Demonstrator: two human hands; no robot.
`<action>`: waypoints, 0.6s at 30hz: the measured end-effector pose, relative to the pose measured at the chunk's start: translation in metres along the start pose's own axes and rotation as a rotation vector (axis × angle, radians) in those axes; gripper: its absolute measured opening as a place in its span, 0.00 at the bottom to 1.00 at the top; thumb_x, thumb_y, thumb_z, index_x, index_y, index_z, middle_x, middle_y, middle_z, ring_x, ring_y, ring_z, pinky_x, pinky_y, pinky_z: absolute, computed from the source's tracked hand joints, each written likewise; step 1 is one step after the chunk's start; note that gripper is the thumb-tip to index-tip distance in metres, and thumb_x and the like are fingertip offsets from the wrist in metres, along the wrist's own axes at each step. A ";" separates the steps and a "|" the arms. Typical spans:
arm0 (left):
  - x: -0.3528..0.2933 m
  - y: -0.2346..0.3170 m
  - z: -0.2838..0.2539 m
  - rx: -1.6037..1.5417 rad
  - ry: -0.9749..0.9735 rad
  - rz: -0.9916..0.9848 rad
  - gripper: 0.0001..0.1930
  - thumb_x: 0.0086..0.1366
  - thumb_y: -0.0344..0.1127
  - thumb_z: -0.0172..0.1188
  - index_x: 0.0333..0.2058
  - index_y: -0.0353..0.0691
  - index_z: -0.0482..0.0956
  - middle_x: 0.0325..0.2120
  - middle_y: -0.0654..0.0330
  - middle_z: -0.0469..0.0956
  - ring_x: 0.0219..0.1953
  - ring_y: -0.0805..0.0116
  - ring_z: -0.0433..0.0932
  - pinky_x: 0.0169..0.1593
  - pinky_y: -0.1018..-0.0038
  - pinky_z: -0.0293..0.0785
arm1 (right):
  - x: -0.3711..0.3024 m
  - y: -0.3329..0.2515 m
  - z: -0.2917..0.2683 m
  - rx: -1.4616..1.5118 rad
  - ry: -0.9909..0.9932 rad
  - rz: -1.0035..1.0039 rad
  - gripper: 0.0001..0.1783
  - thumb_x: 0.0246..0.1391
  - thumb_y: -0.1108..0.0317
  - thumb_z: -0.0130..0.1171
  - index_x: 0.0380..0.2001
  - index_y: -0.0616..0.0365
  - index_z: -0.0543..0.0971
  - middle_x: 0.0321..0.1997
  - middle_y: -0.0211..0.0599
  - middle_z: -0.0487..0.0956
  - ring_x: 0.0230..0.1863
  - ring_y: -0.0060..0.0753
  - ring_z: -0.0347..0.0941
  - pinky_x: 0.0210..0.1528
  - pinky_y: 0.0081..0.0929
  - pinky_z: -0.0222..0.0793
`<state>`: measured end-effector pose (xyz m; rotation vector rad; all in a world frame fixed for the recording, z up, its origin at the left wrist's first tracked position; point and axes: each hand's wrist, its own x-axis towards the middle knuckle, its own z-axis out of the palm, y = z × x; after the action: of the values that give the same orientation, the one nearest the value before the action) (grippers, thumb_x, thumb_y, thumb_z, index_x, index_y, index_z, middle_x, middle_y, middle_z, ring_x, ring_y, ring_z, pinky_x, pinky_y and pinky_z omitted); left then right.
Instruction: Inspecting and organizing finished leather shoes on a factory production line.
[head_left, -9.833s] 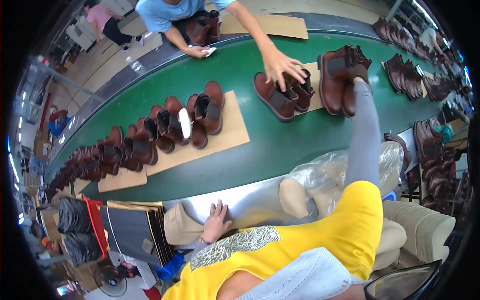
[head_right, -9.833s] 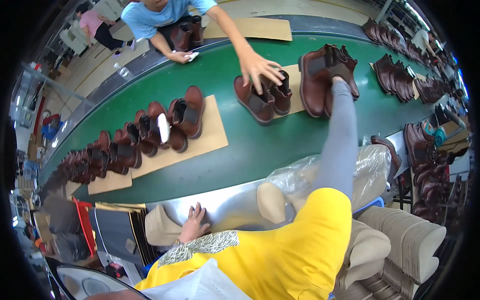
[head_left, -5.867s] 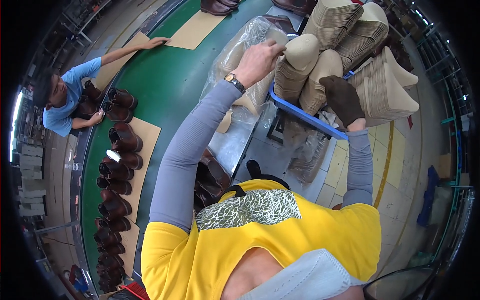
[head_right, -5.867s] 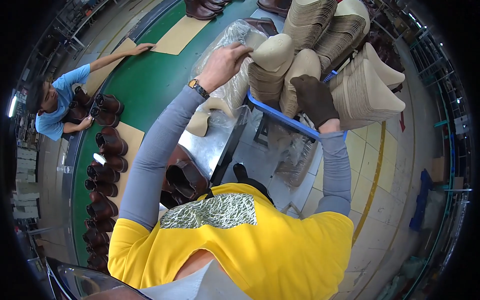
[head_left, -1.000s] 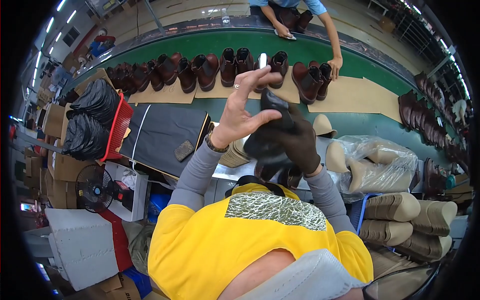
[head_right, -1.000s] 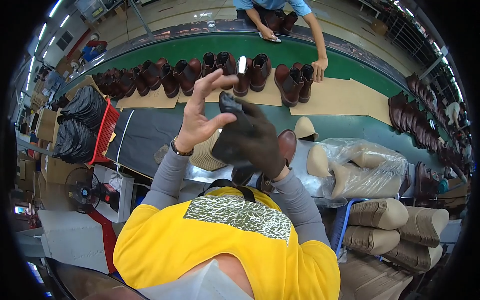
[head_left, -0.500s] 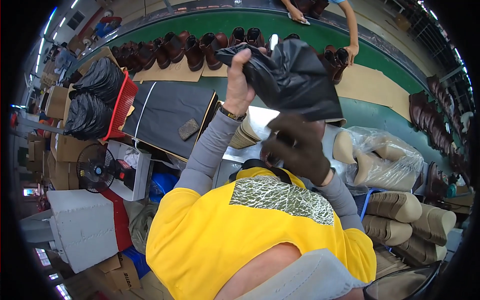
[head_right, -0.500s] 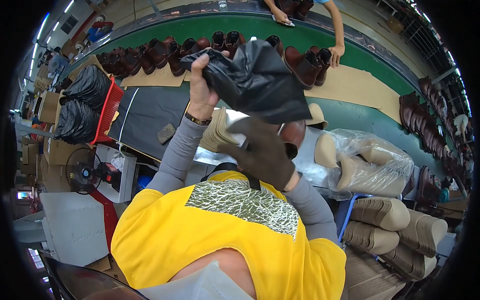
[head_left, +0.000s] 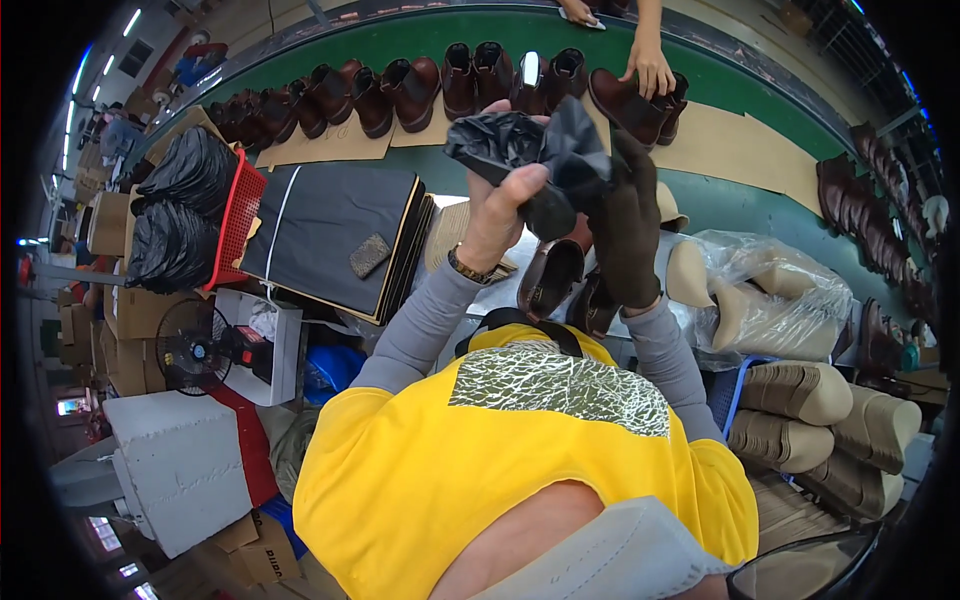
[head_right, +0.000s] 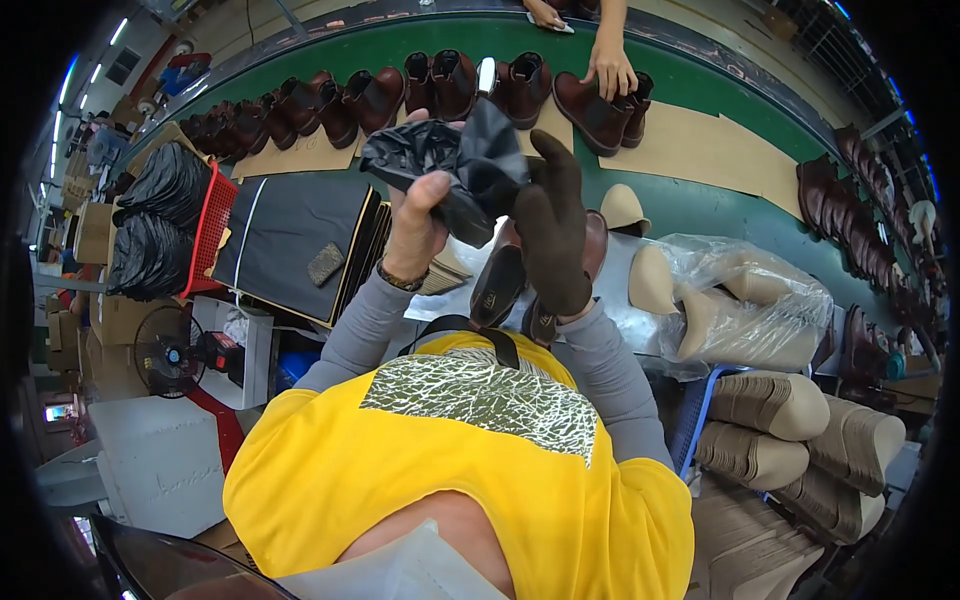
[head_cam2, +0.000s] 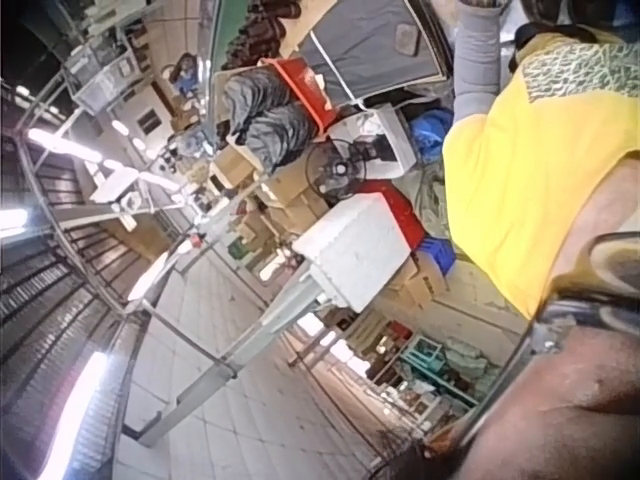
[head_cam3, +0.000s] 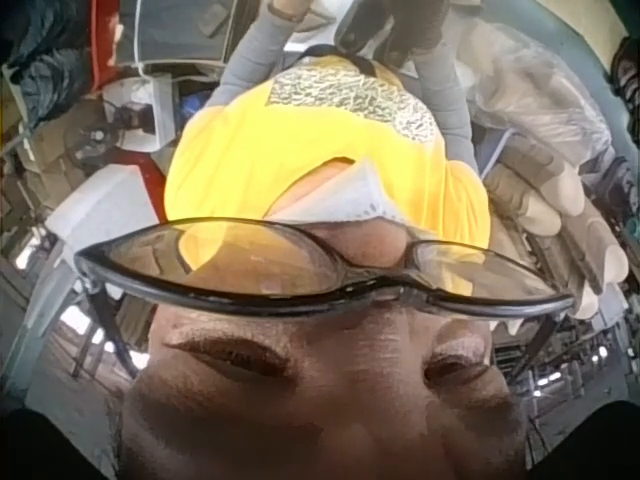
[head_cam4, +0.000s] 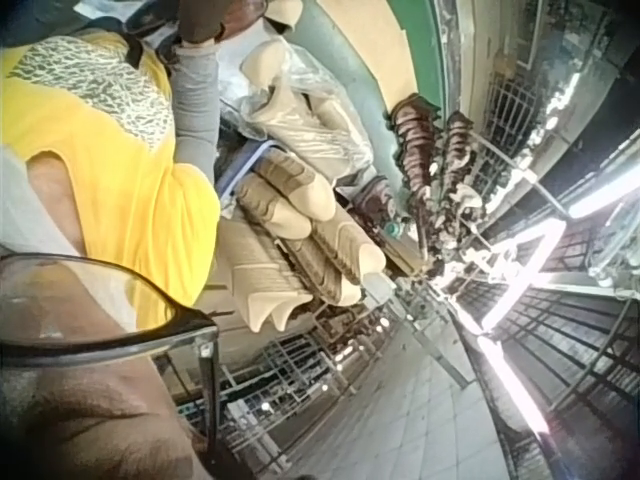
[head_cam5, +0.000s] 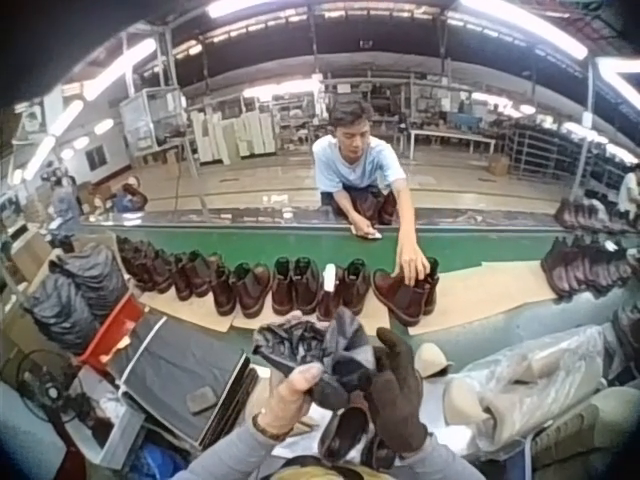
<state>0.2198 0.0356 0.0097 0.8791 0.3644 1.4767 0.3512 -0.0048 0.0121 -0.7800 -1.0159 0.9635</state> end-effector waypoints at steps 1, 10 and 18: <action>-0.004 -0.002 0.002 0.003 0.002 -0.003 0.41 0.49 0.31 0.64 0.60 0.37 0.51 0.47 0.52 0.70 0.49 0.62 0.73 0.54 0.67 0.71 | -0.005 -0.001 0.001 -0.037 -0.169 -0.048 0.17 0.50 0.69 0.59 0.44 0.64 0.75 0.46 0.40 0.73 0.40 0.27 0.73 0.41 0.24 0.69; 0.008 -0.020 -0.035 -0.029 0.016 -0.181 0.25 0.61 0.49 0.60 0.50 0.42 0.65 0.39 0.56 0.74 0.41 0.61 0.78 0.46 0.56 0.78 | -0.001 -0.015 -0.010 -0.315 -0.378 -0.040 0.26 0.45 0.78 0.60 0.51 0.66 0.71 0.44 0.42 0.77 0.43 0.27 0.72 0.44 0.24 0.69; 0.028 -0.031 -0.023 -0.526 0.109 -0.266 0.20 0.62 0.52 0.58 0.39 0.41 0.73 0.36 0.57 0.76 0.37 0.58 0.78 0.48 0.51 0.77 | -0.020 0.034 -0.012 -0.386 -0.101 -0.058 0.63 0.29 0.62 0.76 0.66 0.62 0.49 0.64 0.51 0.59 0.63 0.43 0.61 0.57 0.37 0.64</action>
<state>0.2286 0.0732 -0.0182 0.3166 0.1497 1.2865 0.3484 -0.0118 -0.0283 -1.0215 -1.3278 0.7713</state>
